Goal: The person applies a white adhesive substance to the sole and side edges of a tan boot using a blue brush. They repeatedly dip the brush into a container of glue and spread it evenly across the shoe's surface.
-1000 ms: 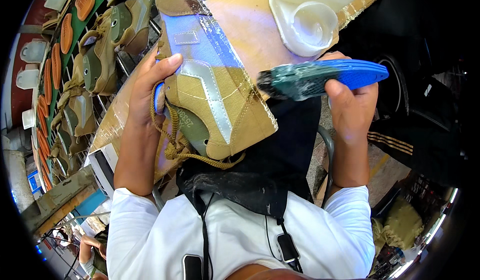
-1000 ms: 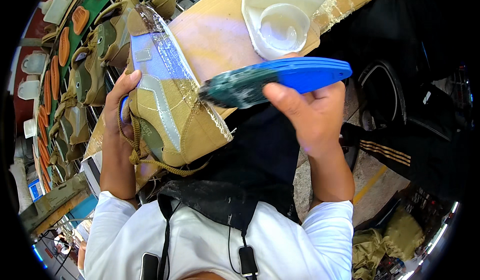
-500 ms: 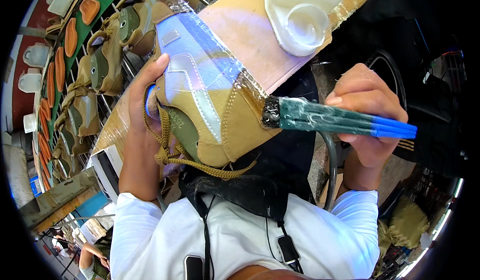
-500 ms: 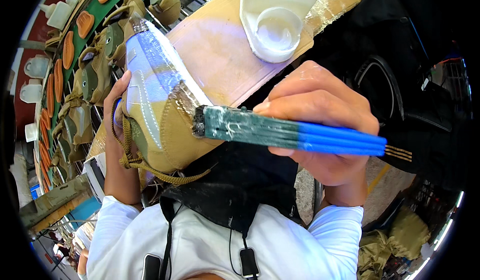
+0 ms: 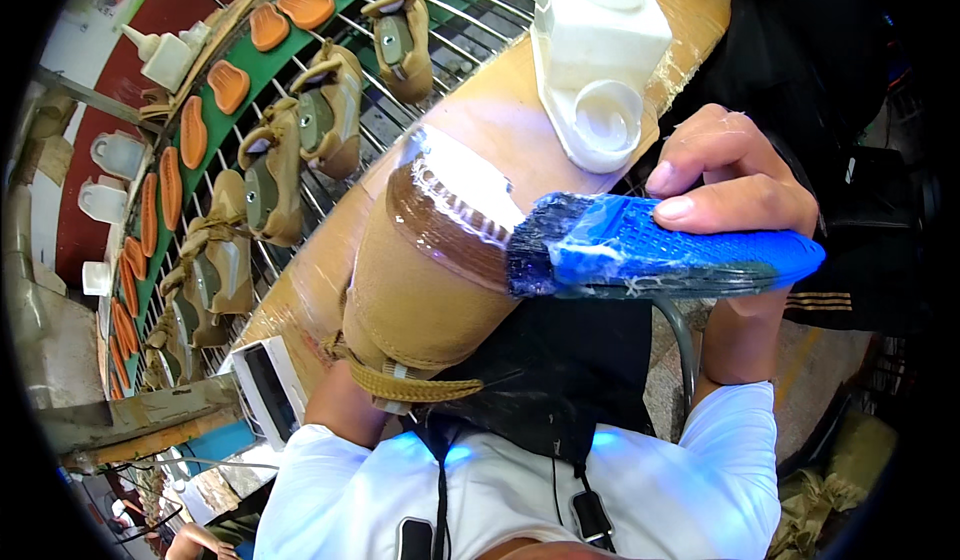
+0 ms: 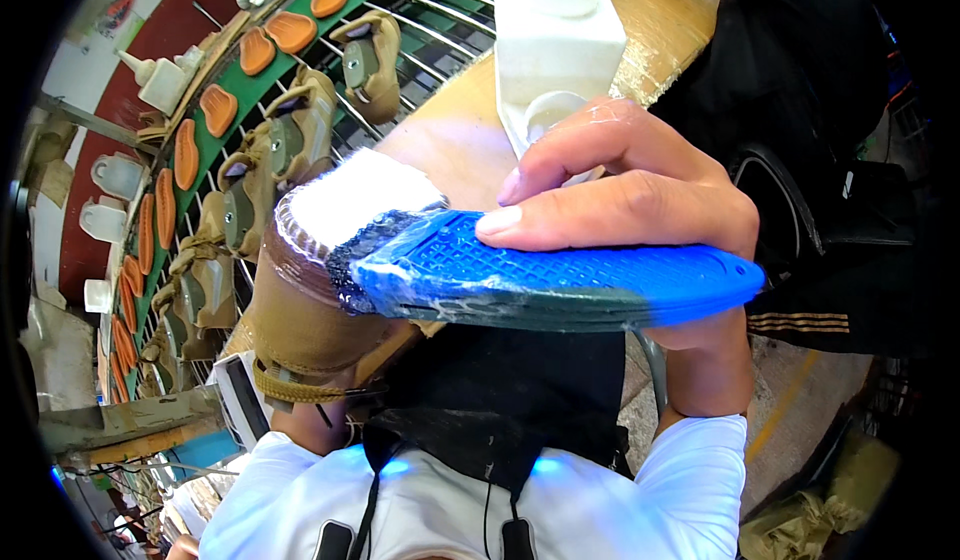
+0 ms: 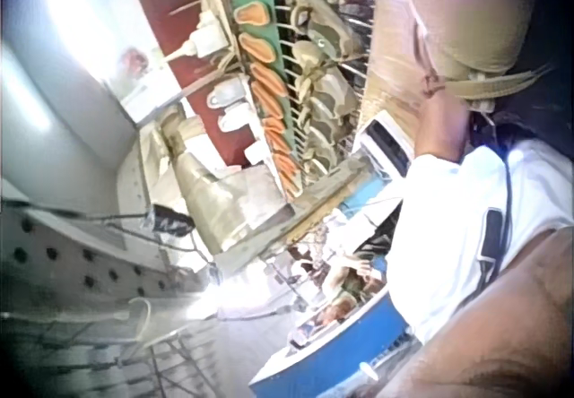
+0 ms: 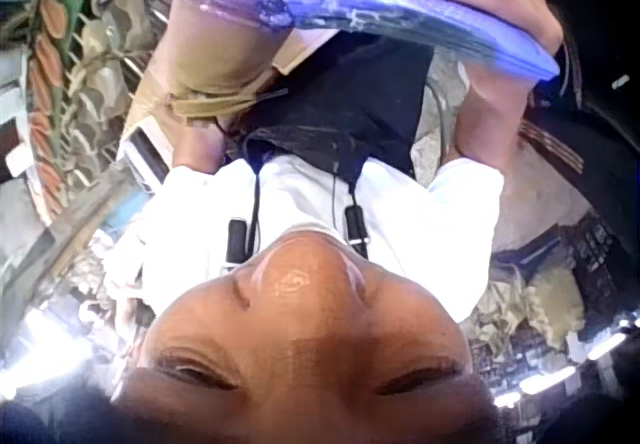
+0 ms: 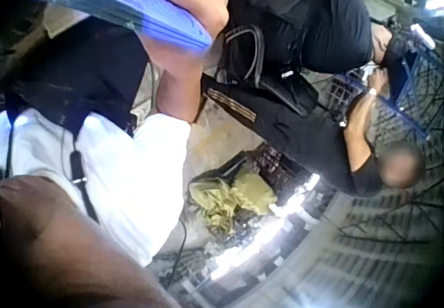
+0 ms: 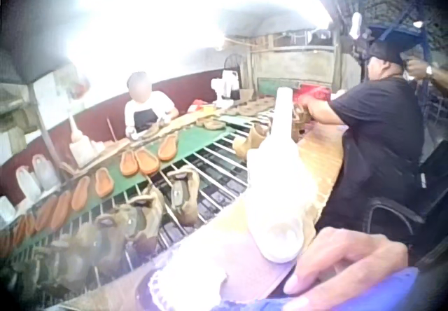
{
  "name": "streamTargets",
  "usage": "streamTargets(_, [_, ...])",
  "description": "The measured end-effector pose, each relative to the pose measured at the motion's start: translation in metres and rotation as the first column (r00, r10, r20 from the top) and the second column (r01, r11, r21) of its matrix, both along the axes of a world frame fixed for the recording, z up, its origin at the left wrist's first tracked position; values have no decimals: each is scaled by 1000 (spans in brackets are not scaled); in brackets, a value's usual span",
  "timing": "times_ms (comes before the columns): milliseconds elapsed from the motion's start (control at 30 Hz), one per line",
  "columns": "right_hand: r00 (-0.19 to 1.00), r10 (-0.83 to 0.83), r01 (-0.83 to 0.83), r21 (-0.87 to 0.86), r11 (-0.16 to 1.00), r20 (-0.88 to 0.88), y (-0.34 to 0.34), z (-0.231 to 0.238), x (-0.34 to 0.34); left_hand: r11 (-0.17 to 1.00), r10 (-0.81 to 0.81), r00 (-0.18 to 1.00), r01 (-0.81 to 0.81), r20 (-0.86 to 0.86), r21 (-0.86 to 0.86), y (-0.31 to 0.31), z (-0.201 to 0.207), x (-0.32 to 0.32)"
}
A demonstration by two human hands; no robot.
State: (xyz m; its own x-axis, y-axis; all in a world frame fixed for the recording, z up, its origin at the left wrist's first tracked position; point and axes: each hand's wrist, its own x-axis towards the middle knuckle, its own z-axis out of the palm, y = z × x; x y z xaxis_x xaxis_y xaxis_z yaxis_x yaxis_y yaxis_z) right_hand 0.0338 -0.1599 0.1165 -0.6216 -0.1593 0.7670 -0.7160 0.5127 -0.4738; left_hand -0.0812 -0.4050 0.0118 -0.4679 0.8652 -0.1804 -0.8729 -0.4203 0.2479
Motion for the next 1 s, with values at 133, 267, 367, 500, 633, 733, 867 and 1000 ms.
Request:
streamTargets(133, [999,43,-44,-31,999,-20,-3,2,-8,963,-220,969,197,116,182,6,-4,11])
streamTargets(267, [995,95,-97,-47,994,-40,-7,2,-17,965,-211,895,255,394,-64,11,0,26])
streamTargets(367, [993,112,-115,-104,988,-35,-11,-1,-21,935,-354,775,302,523,186,21,2,34])
streamTargets(500, [989,146,-142,-131,981,15,-13,-5,-22,845,-528,658,343,537,410,27,3,38])
streamTargets(633, [984,159,-147,-141,979,78,-13,-7,-23,850,-522,650,341,552,402,23,-3,38])
streamTargets(733, [996,61,-49,-156,987,71,-17,-9,-19,864,-493,680,305,543,401,22,-13,39])
streamTargets(867, [998,53,-44,-224,974,35,-25,-21,-12,896,-415,803,279,427,345,17,-23,40])
streamTargets(1000, [962,-152,245,-468,849,228,-28,-37,-20,814,-477,867,372,147,446,10,-26,27])
